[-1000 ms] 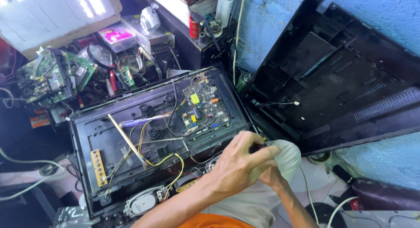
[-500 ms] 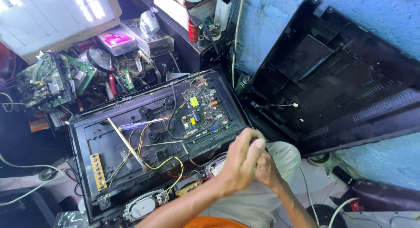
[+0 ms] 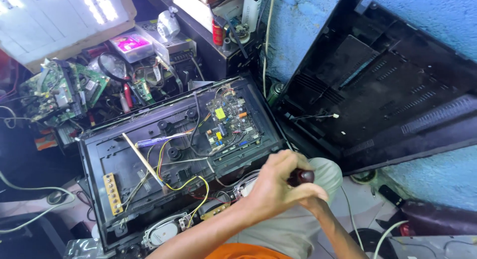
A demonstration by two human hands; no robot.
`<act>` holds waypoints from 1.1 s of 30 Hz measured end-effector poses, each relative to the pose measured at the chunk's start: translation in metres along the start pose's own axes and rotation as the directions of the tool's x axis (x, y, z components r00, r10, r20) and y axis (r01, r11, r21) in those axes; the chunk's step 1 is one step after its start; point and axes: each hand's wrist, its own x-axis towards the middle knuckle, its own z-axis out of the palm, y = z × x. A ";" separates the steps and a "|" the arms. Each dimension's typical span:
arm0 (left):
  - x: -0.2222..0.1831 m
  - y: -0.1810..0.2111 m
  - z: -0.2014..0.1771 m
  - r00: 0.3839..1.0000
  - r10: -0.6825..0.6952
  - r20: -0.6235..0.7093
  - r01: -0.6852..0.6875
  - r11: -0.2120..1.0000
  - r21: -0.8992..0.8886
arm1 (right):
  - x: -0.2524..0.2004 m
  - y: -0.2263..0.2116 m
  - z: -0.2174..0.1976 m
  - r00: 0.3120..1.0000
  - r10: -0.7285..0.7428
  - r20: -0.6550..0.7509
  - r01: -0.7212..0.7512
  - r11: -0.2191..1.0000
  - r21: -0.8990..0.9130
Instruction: Repairing a television by unscrewing components, managing internal wiring, and repositioning speakers
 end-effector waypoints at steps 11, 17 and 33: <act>0.000 -0.003 0.016 0.994 -0.098 -0.054 0.103 0.990 0.098 | -0.013 -0.002 -0.007 1.000 0.020 -0.020 -0.020 1.000 -0.008; 0.013 -0.058 0.006 0.966 -0.068 0.250 0.156 0.924 -0.349 | -0.011 0.000 -0.013 1.000 0.010 -0.027 -0.010 1.000 -0.006; -0.010 -0.055 0.022 0.987 -0.114 0.114 0.134 0.973 -0.186 | 0.071 -0.018 -0.012 1.000 0.000 -0.029 -0.001 1.000 -0.016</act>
